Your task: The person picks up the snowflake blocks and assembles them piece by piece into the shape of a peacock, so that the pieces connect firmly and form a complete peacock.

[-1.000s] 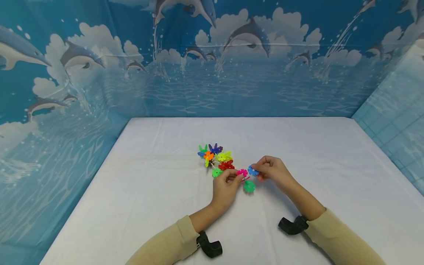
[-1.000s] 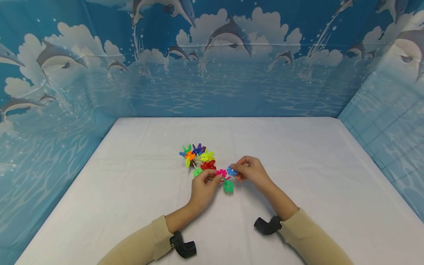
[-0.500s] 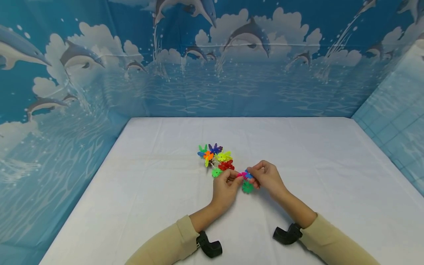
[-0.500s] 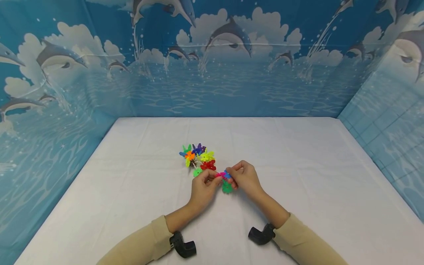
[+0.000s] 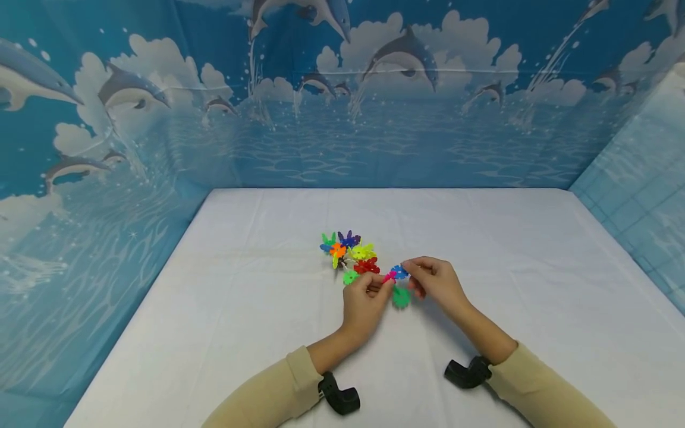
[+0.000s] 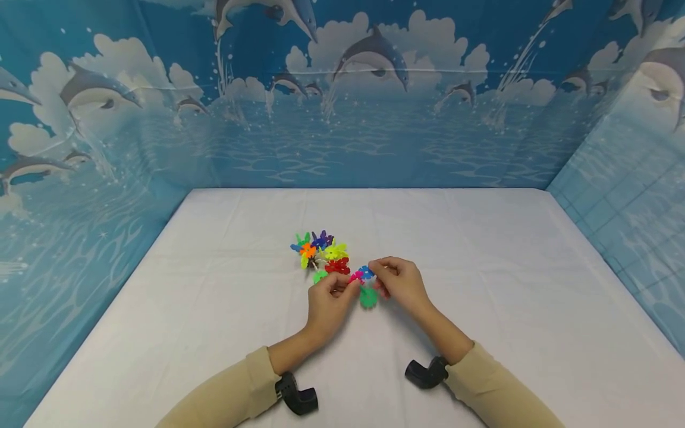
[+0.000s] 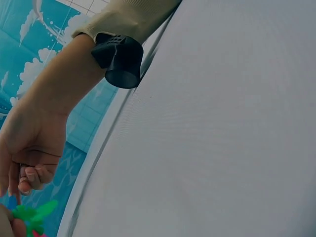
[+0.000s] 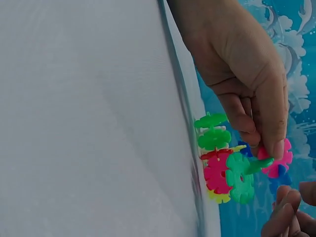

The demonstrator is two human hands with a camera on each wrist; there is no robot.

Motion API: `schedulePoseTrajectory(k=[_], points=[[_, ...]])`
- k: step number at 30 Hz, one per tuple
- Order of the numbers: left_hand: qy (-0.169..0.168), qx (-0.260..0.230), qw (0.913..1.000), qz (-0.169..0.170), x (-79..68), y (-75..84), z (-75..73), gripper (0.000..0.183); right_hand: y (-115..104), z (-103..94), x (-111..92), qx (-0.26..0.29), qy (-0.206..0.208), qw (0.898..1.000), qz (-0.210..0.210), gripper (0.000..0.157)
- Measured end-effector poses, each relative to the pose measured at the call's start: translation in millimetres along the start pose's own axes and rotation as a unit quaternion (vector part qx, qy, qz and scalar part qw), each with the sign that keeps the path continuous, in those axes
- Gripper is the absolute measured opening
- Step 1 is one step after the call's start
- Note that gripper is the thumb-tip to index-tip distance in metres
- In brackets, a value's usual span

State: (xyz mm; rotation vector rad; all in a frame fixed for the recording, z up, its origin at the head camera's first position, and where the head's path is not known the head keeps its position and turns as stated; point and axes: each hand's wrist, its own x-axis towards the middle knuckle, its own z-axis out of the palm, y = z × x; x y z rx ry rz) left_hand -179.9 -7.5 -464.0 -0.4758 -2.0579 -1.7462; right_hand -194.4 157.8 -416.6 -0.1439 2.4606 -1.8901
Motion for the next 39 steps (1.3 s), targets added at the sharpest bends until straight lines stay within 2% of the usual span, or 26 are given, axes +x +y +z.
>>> schedulePoseTrajectory(k=[5,10,13,17,23,26,28,29,31,33,35,37,39], points=[[0.045,0.007,0.9990,0.005,0.8,0.6,-0.3,0.009,-2,5.4,-5,-0.093,0.017,0.995,-0.041,0.035],[0.055,0.013,0.9984,0.010,0.8,0.6,1.2,0.004,-2,14.0,-8,-0.139,-0.011,0.989,-0.048,0.038],[0.034,0.025,0.9989,0.022,0.1,-0.8,1.6,0.006,0,16.3,-8,-0.149,-0.024,0.987,-0.050,0.039],[-0.019,0.027,0.9991,0.028,-0.9,-2.1,1.1,0.012,3,15.9,-8,-0.153,-0.027,0.986,-0.060,0.035],[-0.062,0.022,0.9978,0.011,3.7,4.1,-2.2,0.017,3,11.6,-6,-0.161,-0.019,0.984,-0.070,0.032],[-0.066,0.053,0.9963,0.016,13.6,8.8,-6.8,0.014,5,9.5,-5,-0.173,-0.021,0.980,-0.094,0.024],[-0.063,0.103,0.9919,0.041,24.4,12.0,-12.2,0.014,7,8.5,-5,-0.180,-0.021,0.977,-0.116,0.017],[-0.061,0.138,0.9868,0.060,30.8,14.0,-15.7,0.014,8,8.2,-4,-0.182,-0.022,0.975,-0.126,0.014],[-0.059,0.223,0.9680,0.099,45.9,17.4,-22.9,0.013,9,7.6,-4,-0.187,-0.016,0.972,-0.141,0.009],[-0.068,0.318,0.9376,0.123,61.8,20.6,-29.9,0.010,9,6.7,-4,-0.188,-0.008,0.971,-0.145,0.006],[-0.095,0.413,0.8982,0.117,76.6,22.6,-35.3,0.011,9,5.6,-3,-0.190,-0.003,0.972,-0.142,0.005],[-0.140,0.501,0.8498,0.085,89.1,22.3,-37.9,0.014,10,4.4,-3,-0.189,0.000,0.973,-0.135,0.004],[-0.196,0.568,0.7986,0.043,97.9,20.2,-37.6,0.015,10,3.2,-4,-0.188,0.000,0.973,-0.132,0.005]])
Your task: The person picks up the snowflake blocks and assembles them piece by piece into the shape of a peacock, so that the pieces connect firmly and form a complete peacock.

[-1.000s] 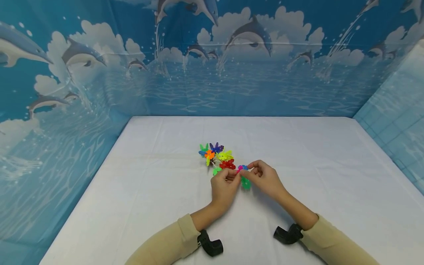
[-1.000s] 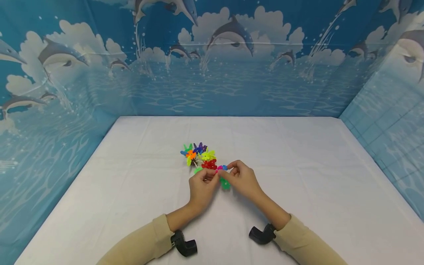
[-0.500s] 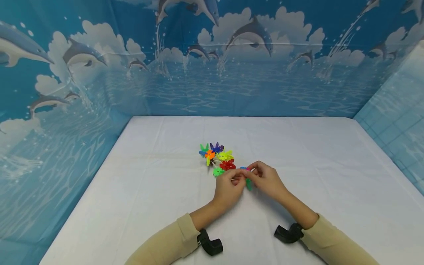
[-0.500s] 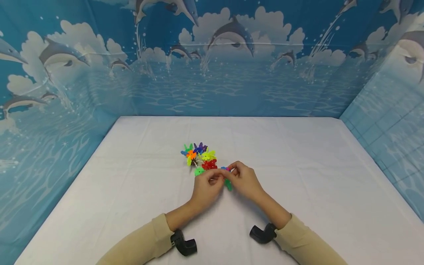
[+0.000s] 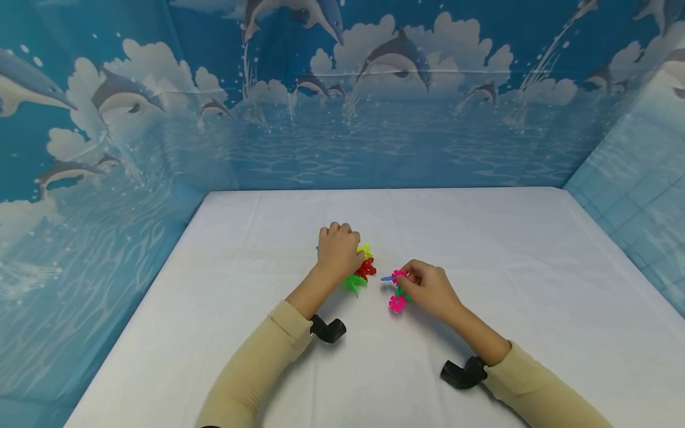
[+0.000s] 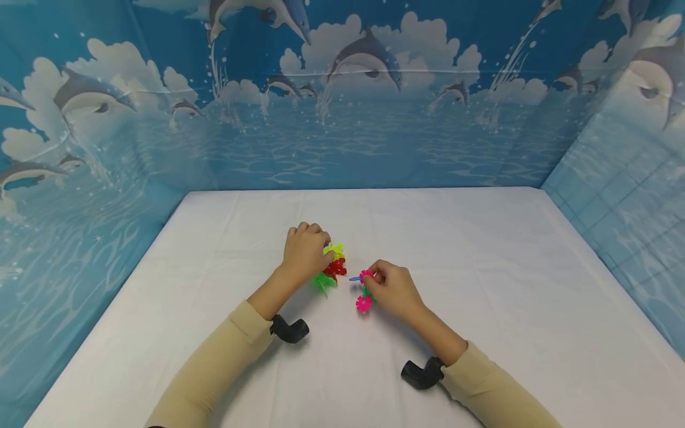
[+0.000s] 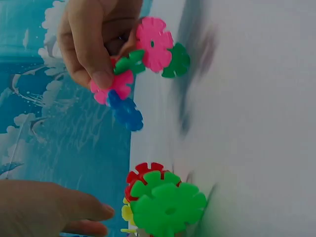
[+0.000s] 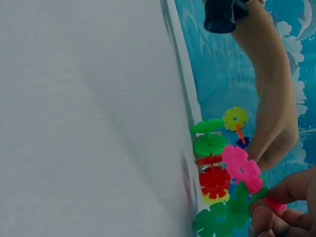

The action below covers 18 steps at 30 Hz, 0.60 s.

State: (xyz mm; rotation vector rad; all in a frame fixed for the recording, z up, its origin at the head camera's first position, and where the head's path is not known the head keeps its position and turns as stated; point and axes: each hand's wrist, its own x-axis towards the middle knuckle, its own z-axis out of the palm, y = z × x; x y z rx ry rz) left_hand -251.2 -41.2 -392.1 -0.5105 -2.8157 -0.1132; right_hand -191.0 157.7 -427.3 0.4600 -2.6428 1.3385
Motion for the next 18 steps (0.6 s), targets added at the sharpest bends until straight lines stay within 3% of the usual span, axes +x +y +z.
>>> schedulePoseTrajectory(k=[3,6,12,18], points=[[-0.091,0.068,0.9935,-0.014,9.3,-1.3,3.1,0.018,0,-0.3,0,0.005,-0.001,1.000,-0.001,0.006],[-0.137,0.095,0.9857,-0.028,15.9,1.1,7.9,0.022,2,-1.2,0,0.008,0.000,1.000,-0.004,0.006],[-0.167,0.112,0.9786,-0.045,22.2,1.5,8.0,0.030,2,-5.3,1,0.002,-0.002,1.000,0.001,0.007],[-0.164,0.055,0.9843,-0.037,13.9,-11.8,-0.6,0.024,5,-11.5,3,0.003,-0.004,1.000,0.015,0.009]])
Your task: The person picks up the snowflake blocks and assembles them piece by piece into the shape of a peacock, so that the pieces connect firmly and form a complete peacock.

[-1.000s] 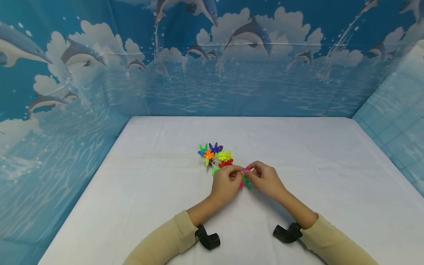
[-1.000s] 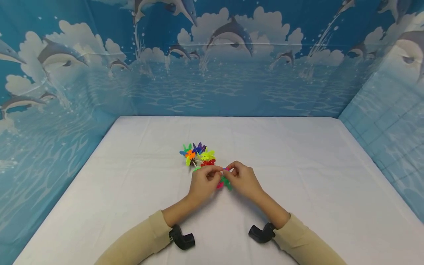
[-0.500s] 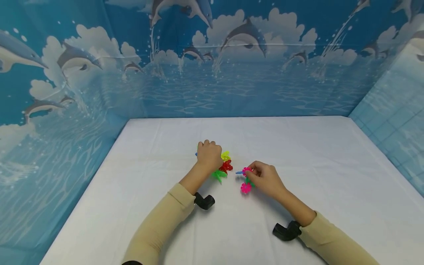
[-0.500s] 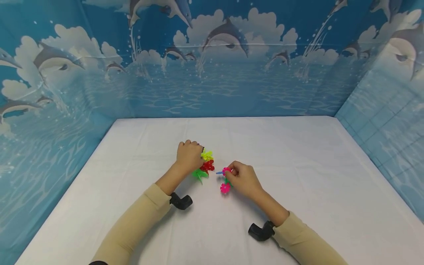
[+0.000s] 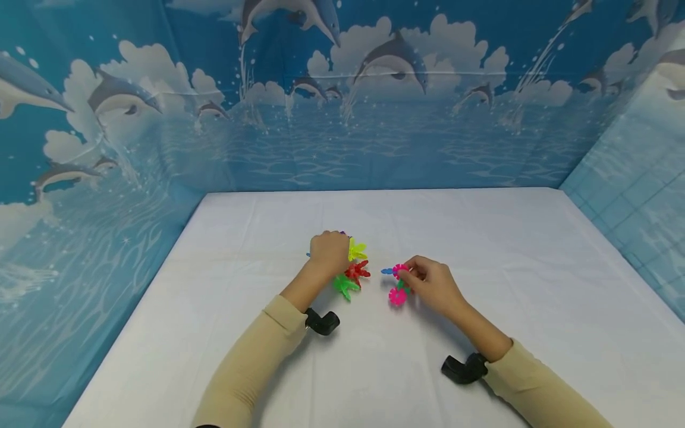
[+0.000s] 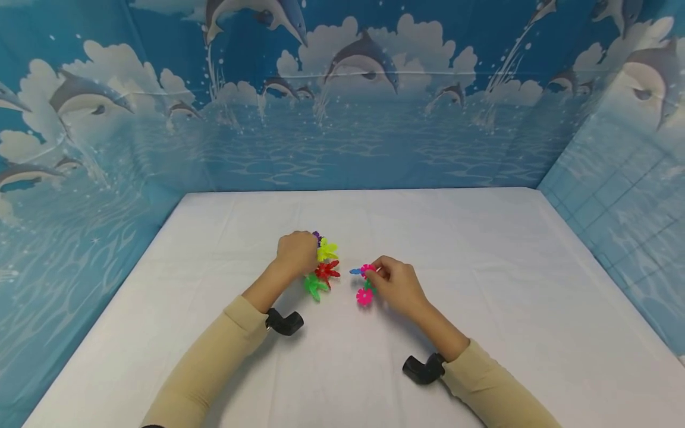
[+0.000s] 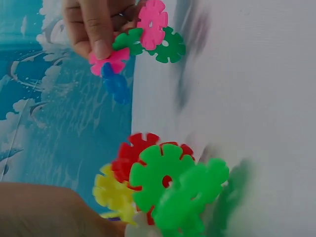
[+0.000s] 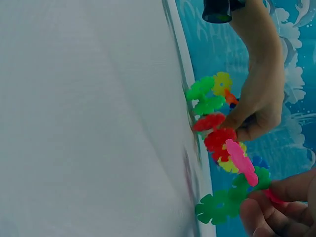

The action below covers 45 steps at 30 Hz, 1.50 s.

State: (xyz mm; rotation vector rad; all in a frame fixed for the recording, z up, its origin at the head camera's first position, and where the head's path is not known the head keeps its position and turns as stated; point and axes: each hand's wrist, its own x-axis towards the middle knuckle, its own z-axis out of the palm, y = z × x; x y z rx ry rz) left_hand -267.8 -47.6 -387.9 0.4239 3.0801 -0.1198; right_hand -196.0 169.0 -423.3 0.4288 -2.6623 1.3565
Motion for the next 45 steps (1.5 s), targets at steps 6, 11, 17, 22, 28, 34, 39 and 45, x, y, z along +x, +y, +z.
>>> schedulePoseTrajectory(k=[6,11,17,22,28,34,39,45], points=[[0.067,-0.172,0.9825,0.025,-19.4,-15.5,8.2,0.009,3,-1.7,3,0.011,0.011,1.000,-0.007,0.010],[0.123,-0.375,0.9151,0.084,-30.2,-20.9,22.3,0.005,2,-0.3,3,0.034,0.008,0.999,-0.026,0.010],[0.127,-0.517,0.8404,0.101,-37.0,-19.1,38.8,0.008,-2,4.0,1,0.047,-0.005,0.997,-0.061,0.009],[0.134,-0.540,0.8235,0.110,-39.7,-15.2,47.0,0.007,-5,5.7,0,0.042,-0.001,0.997,-0.072,0.007],[0.140,-0.551,0.8132,0.126,-41.1,-12.6,51.6,0.012,-4,8.7,-1,0.016,0.007,0.995,-0.102,0.006],[0.142,-0.556,0.8093,0.126,-42.2,-11.1,52.7,0.014,-4,9.6,-2,0.012,0.008,0.994,-0.112,0.006],[0.150,-0.559,0.8044,0.134,-42.3,-10.2,54.0,0.012,-5,9.4,-3,0.007,0.002,0.994,-0.110,0.005],[0.158,-0.561,0.7999,0.145,-42.2,-9.7,55.1,0.010,-4,11.9,-3,-0.004,0.013,0.993,-0.113,0.005]])
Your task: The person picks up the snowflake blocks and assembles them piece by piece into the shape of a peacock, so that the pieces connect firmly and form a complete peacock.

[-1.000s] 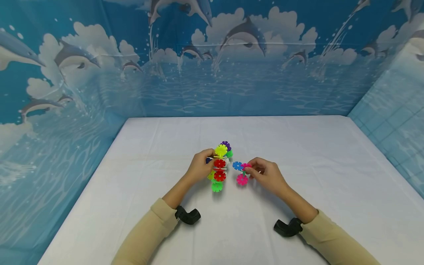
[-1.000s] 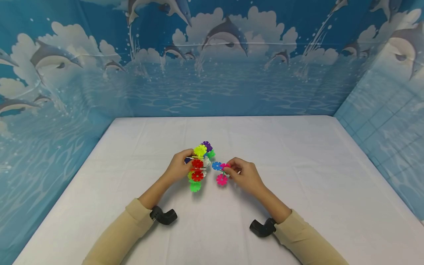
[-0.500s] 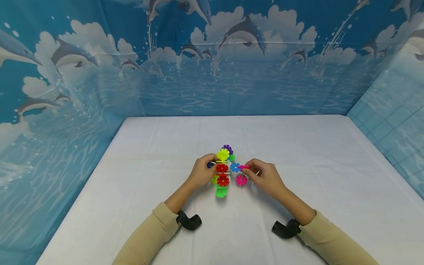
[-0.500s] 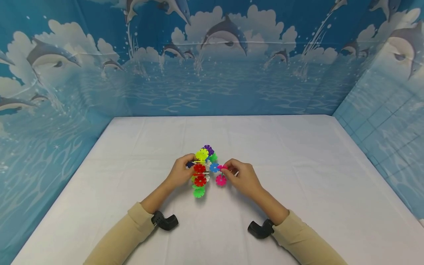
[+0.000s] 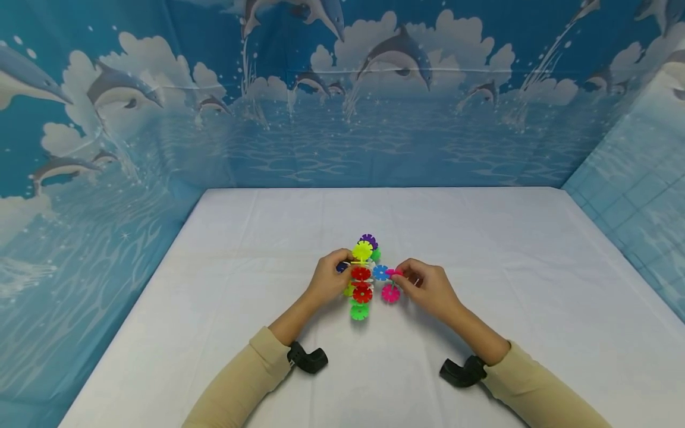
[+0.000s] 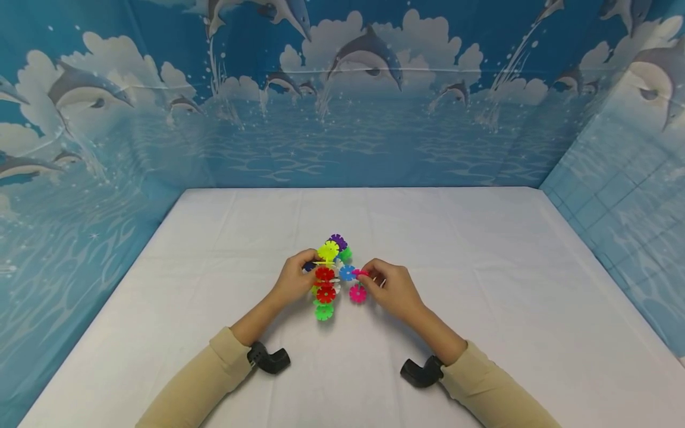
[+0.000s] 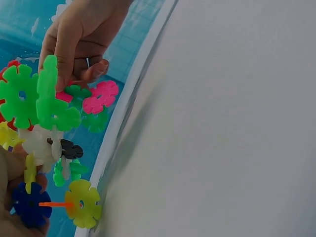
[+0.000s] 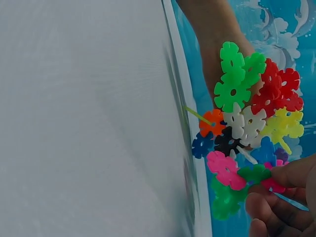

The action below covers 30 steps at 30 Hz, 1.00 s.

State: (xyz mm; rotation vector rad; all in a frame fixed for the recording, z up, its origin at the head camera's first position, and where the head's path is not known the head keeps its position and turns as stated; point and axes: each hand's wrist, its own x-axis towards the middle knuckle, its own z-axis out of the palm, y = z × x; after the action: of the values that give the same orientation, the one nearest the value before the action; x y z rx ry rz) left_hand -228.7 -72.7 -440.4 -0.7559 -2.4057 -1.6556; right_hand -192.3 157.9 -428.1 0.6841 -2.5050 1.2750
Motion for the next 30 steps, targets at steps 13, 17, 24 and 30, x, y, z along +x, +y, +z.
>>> schedulePoseTrajectory(k=[13,17,24,30], points=[[0.006,0.018,0.9995,0.024,-2.8,-0.1,7.2,0.011,2,6.6,-3,0.060,-0.022,0.996,0.069,0.031],[0.008,0.018,0.9991,0.037,-4.3,1.6,9.2,0.011,6,8.0,-4,0.069,-0.014,0.997,0.037,0.028],[0.019,0.006,0.9987,0.048,-6.7,2.3,14.7,0.012,9,9.9,-4,0.066,0.009,0.997,-0.035,0.025],[0.038,-0.004,0.9977,0.057,-8.7,5.0,19.5,0.013,8,10.2,-4,0.061,0.005,0.998,-0.028,0.027]])
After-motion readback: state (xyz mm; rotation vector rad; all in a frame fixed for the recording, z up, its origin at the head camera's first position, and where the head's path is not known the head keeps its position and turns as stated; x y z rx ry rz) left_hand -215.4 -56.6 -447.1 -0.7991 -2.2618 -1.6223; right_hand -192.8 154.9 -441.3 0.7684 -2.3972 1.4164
